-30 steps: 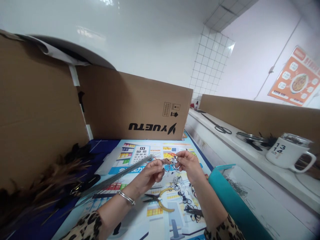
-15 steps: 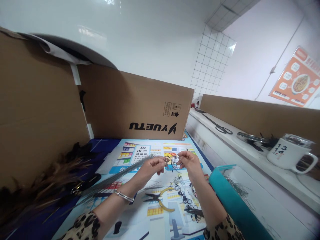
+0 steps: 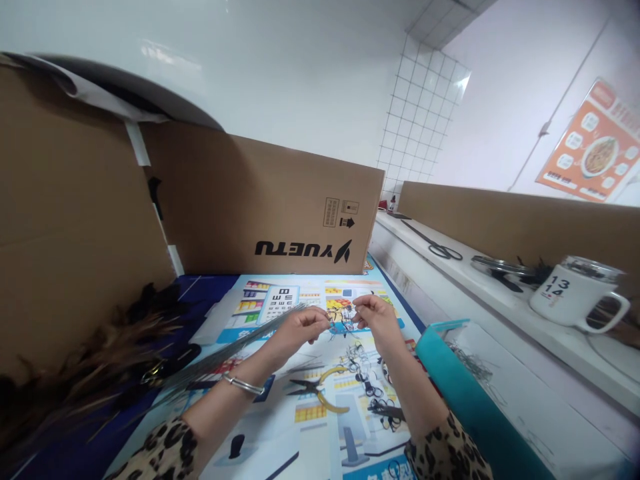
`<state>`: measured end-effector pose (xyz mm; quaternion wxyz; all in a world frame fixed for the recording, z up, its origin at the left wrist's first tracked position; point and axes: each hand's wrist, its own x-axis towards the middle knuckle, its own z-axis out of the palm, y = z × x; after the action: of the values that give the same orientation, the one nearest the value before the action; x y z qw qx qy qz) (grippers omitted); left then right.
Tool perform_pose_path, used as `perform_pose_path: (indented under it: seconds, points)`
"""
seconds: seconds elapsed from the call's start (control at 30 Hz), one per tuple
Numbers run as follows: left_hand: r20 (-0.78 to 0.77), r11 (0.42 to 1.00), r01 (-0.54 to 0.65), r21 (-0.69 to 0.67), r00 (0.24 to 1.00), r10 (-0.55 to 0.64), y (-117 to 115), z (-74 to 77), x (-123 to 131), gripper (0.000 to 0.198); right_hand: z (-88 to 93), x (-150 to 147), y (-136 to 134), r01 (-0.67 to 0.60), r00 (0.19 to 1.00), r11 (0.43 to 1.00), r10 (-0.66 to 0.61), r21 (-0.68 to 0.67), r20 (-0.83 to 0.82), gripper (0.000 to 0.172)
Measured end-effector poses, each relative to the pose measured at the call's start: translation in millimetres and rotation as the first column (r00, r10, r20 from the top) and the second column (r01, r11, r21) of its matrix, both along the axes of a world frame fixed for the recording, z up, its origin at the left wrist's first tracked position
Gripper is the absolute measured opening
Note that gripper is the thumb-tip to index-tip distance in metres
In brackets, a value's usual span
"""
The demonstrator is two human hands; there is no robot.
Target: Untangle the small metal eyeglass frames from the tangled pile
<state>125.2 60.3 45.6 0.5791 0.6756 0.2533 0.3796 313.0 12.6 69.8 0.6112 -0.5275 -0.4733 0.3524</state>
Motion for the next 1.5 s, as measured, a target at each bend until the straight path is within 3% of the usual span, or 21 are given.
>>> perform_pose_path:
  seconds: [0.47,0.67,1.5]
  points:
    - [-0.147,0.982,-0.187,0.038,0.971,0.191,10.9,5.3,-6.7,0.024,-4.5,-4.5,-0.1,-0.088,0.996,0.996,0.088,0.004,0.026,0.012]
    - [-0.126,0.958,-0.192,0.214,0.967,0.222,11.3,10.7,-11.3,0.02,-8.9,-4.3,4.2,-0.1,0.994,0.995,0.099,0.021,0.053,0.014]
    - [-0.17,0.92,-0.113,0.375,0.967,0.188,8.0,17.7,-13.2,0.011,-8.5,-7.3,-1.0,-0.138,0.98,0.989,0.129,0.049,0.151,0.017]
